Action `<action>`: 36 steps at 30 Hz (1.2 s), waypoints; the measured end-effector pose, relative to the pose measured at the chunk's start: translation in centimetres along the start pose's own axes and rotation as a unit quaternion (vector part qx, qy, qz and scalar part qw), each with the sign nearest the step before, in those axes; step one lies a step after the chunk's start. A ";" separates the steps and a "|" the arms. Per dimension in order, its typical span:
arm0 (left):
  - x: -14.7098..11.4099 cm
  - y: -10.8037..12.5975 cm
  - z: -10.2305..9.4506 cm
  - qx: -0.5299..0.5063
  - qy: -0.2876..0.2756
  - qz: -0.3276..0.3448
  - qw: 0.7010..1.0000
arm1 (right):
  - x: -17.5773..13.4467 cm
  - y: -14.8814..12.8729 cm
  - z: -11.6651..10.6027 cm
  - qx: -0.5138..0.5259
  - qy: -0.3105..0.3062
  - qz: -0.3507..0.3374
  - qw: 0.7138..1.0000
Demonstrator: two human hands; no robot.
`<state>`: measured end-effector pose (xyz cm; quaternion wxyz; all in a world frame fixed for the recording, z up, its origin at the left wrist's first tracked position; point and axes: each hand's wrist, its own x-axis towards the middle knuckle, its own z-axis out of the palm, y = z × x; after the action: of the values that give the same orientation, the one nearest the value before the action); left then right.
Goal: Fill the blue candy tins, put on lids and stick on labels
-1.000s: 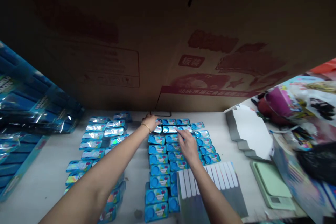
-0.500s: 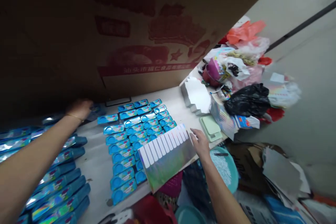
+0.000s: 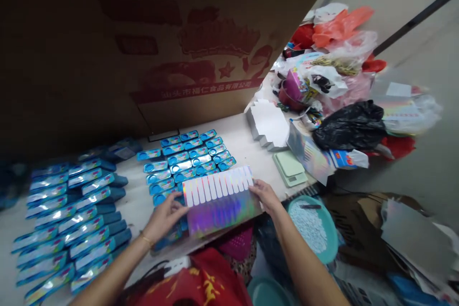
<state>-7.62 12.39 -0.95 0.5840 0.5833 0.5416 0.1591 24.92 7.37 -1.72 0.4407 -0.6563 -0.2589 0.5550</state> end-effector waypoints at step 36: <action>-11.4 11.6 1.7 0.197 0.280 0.269 0.900 | -10.1 -10.5 10.7 -0.503 -0.209 -0.490 0.680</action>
<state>-5.20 5.32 13.62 0.2169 0.7412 0.5256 0.3568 13.70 7.14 12.48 0.1875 -0.4252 -0.8693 0.1682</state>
